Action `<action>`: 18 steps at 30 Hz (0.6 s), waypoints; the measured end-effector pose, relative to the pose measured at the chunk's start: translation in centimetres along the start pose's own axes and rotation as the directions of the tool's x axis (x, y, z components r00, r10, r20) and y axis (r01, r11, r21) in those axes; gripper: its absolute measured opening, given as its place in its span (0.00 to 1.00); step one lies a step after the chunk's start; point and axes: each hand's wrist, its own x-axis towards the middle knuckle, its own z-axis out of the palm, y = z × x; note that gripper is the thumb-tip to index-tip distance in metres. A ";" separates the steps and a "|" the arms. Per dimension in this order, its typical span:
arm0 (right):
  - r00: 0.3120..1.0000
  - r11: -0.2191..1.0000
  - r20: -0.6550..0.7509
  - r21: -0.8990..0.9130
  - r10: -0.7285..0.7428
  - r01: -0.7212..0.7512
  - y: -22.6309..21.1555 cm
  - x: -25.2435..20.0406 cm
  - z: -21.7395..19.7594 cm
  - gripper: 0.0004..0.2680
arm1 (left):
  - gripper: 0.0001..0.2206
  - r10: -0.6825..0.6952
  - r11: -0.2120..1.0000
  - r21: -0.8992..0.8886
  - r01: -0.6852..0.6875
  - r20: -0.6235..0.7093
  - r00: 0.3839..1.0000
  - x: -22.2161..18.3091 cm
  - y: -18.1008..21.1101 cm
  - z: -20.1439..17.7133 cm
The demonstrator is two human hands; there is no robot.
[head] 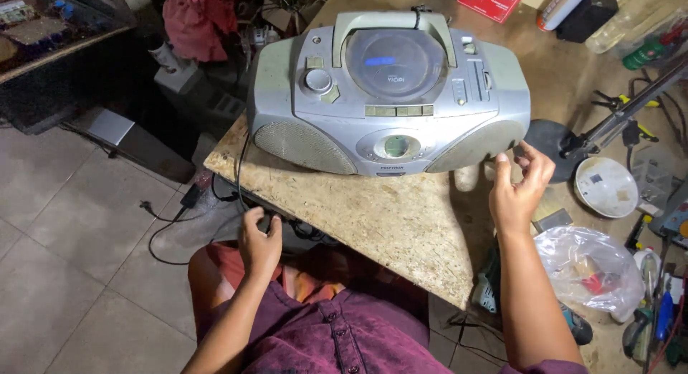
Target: Repairing a portable radio by unscrewing the casing, cleaning it with a cloth, and reassembling it.
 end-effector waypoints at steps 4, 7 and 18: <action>0.985 0.981 0.004 -0.090 -0.174 0.174 -1.7 2.1 0.1 0.13 | 0.23 0.462 0.881 0.061 -0.469 -0.322 0.826 2.6 5.7 -2.3; 0.981 0.975 0.031 -0.101 -0.194 0.196 -2.4 4.8 0.4 0.17 | 0.23 0.636 0.748 0.076 -0.659 -0.366 0.680 5.8 11.7 -3.3; 0.892 0.897 0.223 -0.118 -0.394 0.426 -8.3 6.1 4.5 0.12 | 0.12 0.836 0.544 0.229 -0.807 -0.225 0.500 10.7 20.5 -0.9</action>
